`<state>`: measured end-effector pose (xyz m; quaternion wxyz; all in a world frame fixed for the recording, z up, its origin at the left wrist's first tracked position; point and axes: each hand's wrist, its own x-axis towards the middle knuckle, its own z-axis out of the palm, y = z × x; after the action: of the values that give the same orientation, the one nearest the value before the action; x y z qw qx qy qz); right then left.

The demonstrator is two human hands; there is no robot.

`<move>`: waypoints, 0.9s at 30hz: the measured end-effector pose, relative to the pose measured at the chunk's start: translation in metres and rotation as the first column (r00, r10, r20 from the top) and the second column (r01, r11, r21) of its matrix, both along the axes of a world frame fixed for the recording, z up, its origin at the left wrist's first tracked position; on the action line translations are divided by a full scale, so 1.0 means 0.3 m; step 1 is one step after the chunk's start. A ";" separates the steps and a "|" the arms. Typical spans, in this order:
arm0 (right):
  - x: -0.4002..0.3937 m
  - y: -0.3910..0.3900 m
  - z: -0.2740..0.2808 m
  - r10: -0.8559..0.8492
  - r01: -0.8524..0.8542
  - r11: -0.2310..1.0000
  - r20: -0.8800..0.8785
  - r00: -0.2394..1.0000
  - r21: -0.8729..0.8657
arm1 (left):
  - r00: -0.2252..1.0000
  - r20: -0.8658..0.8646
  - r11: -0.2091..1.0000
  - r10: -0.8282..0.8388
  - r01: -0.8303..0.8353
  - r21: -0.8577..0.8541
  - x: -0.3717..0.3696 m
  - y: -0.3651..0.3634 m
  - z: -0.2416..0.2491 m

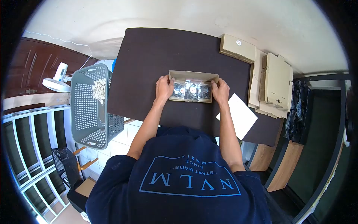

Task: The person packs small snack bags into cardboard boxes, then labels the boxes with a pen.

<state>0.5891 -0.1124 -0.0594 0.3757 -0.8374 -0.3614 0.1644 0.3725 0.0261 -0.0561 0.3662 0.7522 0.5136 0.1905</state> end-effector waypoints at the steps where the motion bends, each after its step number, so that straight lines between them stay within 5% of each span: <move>1: -0.003 0.001 -0.002 0.002 -0.002 1.000 -0.002 1.000 -0.001 | 1.000 -0.002 1.000 0.007 -0.007 -0.009 0.004 -0.002 -0.007; 9: -0.038 -0.016 -0.019 0.020 -0.019 0.999 -0.031 0.999 0.026 | 0.998 0.070 0.999 0.002 0.000 -0.034 -0.014 -0.020 -0.010; 12: -0.054 -0.046 0.005 0.061 -0.061 0.998 -0.050 0.997 -0.005 | 0.997 -0.028 0.998 -0.065 0.065 -0.008 -0.044 -0.025 -0.012; 17: -0.051 -0.109 0.023 0.120 -0.131 0.982 -0.085 0.989 -0.137 | 0.964 0.081 0.964 -0.252 0.258 -0.067 -0.097 -0.063 -0.030; 21: -0.073 -0.143 0.143 0.292 -0.298 0.950 -0.066 0.954 -0.096 | 0.939 0.163 0.948 -0.302 0.313 -0.053 -0.121 -0.106 0.032; 23: -0.096 -0.145 0.170 0.393 -0.394 0.917 -0.021 0.919 -0.067 | 0.877 0.026 0.878 -0.479 0.478 0.036 -0.155 -0.115 0.011; 27: -0.134 -0.095 0.164 0.542 -0.501 0.826 0.115 0.833 -0.260 | 0.839 -0.067 0.838 -0.540 0.543 0.055 -0.162 -0.101 -0.019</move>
<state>0.5488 -0.1408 -0.0103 0.1868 -0.7537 -0.5898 0.2217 0.3238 -0.0042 -0.0618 0.3652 0.8837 0.2819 0.0791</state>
